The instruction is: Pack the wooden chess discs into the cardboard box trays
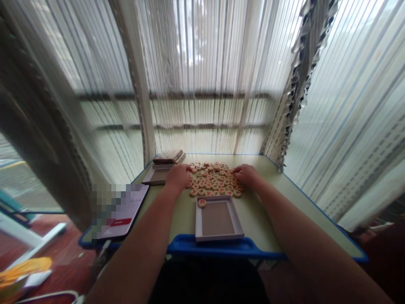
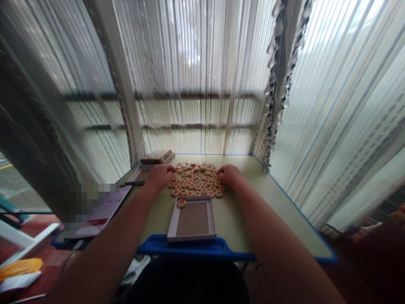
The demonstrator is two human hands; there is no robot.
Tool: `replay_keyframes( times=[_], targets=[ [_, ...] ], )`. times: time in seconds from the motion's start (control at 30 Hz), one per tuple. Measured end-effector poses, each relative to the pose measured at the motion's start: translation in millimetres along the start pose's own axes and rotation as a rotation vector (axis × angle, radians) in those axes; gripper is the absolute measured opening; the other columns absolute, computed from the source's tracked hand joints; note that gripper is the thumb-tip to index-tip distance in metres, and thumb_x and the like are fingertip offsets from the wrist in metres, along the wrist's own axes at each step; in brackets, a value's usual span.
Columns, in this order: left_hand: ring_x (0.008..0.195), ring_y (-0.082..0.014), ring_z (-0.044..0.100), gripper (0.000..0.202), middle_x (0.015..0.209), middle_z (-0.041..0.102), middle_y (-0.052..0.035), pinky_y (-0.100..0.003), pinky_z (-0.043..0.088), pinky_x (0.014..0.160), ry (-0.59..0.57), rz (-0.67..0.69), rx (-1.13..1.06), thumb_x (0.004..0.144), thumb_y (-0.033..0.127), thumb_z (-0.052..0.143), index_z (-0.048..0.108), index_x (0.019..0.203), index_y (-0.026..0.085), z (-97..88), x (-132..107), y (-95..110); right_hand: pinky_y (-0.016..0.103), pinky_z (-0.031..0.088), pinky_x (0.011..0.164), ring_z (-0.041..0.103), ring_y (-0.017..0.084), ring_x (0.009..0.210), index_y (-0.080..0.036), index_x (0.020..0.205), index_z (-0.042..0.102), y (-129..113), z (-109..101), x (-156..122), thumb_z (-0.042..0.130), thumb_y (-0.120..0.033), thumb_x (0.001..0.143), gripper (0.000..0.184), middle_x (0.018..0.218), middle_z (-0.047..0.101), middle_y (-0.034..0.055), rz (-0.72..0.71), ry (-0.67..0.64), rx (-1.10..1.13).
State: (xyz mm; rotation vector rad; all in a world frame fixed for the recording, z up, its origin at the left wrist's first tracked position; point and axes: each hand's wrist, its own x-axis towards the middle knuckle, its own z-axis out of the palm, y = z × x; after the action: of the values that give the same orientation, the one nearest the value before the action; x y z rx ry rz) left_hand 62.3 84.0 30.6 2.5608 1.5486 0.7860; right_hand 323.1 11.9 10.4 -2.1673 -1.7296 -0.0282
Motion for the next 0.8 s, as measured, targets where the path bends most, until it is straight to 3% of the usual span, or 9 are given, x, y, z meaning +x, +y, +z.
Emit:
replay_keyframes(
  times=[0.13,0.23,0.3,0.47,0.63,0.73,0.8],
  targets=[
    [0.085,-0.0181,0.062,0.037,0.084,0.069,-0.0048,-0.027,0.046,0.079,0.09,-0.14,-0.154,0.065,0.01,0.042,0.07,0.086,0.021,1.5,-0.7,-2.6,0.022,0.042,0.07,0.06,0.016,0.078,-0.018,0.091,0.071,1.1,1.1,-0.1,0.051,-0.019,0.07,0.029,0.088,0.068,0.0059,-0.001,0.004,-0.012],
    [0.083,-0.0172,0.063,0.04,0.084,0.069,-0.0044,-0.026,0.047,0.077,0.159,-0.189,-0.291,0.067,0.008,0.04,0.069,0.091,0.019,2.2,0.5,2.7,0.022,0.042,0.072,0.058,0.015,0.079,-0.016,0.095,0.069,1.7,5.0,0.9,0.047,-0.015,0.071,0.032,0.094,0.065,0.0076,-0.012,0.087,0.007],
    [0.081,-0.0162,0.063,0.04,0.084,0.069,-0.0039,-0.026,0.048,0.075,0.144,-0.184,-0.362,0.067,0.007,0.039,0.069,0.092,0.019,-0.6,5.8,9.5,0.023,0.042,0.076,0.057,0.015,0.081,-0.016,0.095,0.068,0.2,8.2,1.6,0.045,-0.014,0.072,0.033,0.095,0.064,0.0077,-0.057,0.161,0.021],
    [0.085,-0.0155,0.062,0.038,0.088,0.069,-0.0038,-0.025,0.046,0.08,-0.033,0.049,-0.277,0.066,0.008,0.043,0.069,0.091,0.017,-5.9,34.3,25.7,0.028,0.038,0.086,0.051,0.019,0.093,-0.02,0.095,0.068,-8.9,11.7,1.8,0.046,-0.017,0.075,0.03,0.099,0.062,0.0056,-0.166,0.236,0.012],
    [0.105,-0.0147,0.054,0.04,0.113,0.062,-0.0026,-0.026,0.038,0.094,-0.158,0.419,-0.168,0.076,0.014,0.039,0.063,0.107,0.02,21.4,43.6,24.7,0.029,0.038,0.086,0.049,0.019,0.094,-0.023,0.104,0.065,-20.9,10.0,-2.7,0.047,-0.021,0.078,0.032,0.105,0.062,0.0041,-0.21,0.169,-0.001],
    [0.106,-0.0176,0.053,0.042,0.113,0.061,-0.0027,-0.029,0.038,0.093,-0.257,0.465,-0.044,0.075,0.014,0.042,0.061,0.111,0.026,33.0,35.1,20.0,0.027,0.035,0.09,0.05,0.017,0.095,-0.021,0.103,0.065,-31.8,12.6,-6.0,0.043,-0.022,0.081,0.031,0.103,0.065,0.0038,-0.264,0.146,0.038],
    [0.105,-0.0179,0.053,0.043,0.113,0.061,-0.0029,-0.029,0.038,0.093,-0.238,0.443,0.003,0.075,0.014,0.042,0.06,0.112,0.029,33.3,30.5,17.1,0.026,0.034,0.089,0.05,0.017,0.096,-0.021,0.102,0.066,-40.2,14.8,-5.3,0.042,-0.02,0.081,0.031,0.097,0.067,0.0039,-0.243,0.133,0.058]
  ],
)
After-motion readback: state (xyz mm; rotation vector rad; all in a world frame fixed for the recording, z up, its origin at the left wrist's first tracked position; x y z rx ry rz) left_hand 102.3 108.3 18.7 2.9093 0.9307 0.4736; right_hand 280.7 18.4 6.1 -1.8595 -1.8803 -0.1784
